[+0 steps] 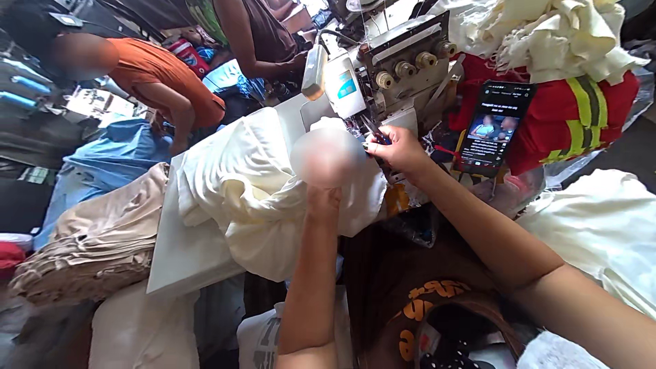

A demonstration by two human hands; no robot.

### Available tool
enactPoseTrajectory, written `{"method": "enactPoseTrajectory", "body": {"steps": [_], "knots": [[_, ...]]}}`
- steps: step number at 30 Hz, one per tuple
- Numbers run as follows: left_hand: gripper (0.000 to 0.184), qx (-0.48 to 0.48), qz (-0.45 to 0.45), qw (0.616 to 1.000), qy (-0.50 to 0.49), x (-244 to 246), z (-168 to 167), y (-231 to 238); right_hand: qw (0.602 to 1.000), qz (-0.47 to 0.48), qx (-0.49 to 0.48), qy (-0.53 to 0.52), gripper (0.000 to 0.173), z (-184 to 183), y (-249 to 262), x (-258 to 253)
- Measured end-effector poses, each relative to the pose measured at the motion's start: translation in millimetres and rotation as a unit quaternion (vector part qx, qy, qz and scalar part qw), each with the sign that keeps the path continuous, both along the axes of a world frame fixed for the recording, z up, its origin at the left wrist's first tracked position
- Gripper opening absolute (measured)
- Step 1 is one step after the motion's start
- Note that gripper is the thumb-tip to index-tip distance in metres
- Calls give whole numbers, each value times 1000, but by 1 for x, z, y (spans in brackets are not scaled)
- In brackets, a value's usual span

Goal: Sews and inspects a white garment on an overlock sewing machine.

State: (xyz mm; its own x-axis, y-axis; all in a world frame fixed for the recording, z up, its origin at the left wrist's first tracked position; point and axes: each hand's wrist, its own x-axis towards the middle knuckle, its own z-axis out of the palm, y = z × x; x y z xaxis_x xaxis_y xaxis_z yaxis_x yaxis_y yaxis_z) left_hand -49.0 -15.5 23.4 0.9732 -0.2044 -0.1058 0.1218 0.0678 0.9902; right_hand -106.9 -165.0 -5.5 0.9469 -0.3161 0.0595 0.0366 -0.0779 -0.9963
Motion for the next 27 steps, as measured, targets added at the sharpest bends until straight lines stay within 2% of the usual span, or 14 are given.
{"method": "enactPoseTrajectory", "body": {"steps": [2, 4, 5, 7, 9, 11, 15, 17, 19, 21, 24, 26, 27], "knots": [[49, -5, -1, 1000, 5, 0, 0, 0, 1000, 6, -4, 0, 7, 0, 0, 2], [50, -3, -19, 1000, -8, -1, -1, 5, 999, 10, 32, 9, 6, 1, 0, 2], [51, 8, -36, 999, -37, -4, -2, 10, 998, 12, 67, 17, 5, 1, 0, 2], [53, 70, -63, 981, -170, -13, -9, 25, 990, 18, 135, 35, 3, 2, -2, 0], [46, 165, -43, 927, -335, -22, -14, 33, 982, 24, 180, 54, 2, 1, -6, -1], [31, 244, -25, 847, -472, -30, -24, 33, 975, 31, 209, 67, 3, 0, -10, -2], [24, 369, 27, 685, -628, -39, -46, 17, 971, 38, 223, 75, 5, -1, -7, -4], [22, 374, 53, 641, -668, -37, -53, 11, 969, 38, 229, 82, 6, 1, -5, -6], [17, 358, 63, 639, -678, -36, -59, 7, 966, 44, 239, 86, 4, 1, -5, -10], [15, 340, 67, 663, -664, -35, -61, 5, 969, 39, 231, 74, 3, -1, -5, -13], [11, 295, 90, 740, -598, -32, -51, 6, 996, -3, 90, 15, 18, -22, -4, -19], [14, 278, 109, 789, -537, -26, -41, 15, 1000, 20, 9, -9, 26, -41, -4, -33], [15, 271, 115, 800, -523, -21, -38, 21, 999, 43, 0, -5, 27, -49, -3, -38]]}}
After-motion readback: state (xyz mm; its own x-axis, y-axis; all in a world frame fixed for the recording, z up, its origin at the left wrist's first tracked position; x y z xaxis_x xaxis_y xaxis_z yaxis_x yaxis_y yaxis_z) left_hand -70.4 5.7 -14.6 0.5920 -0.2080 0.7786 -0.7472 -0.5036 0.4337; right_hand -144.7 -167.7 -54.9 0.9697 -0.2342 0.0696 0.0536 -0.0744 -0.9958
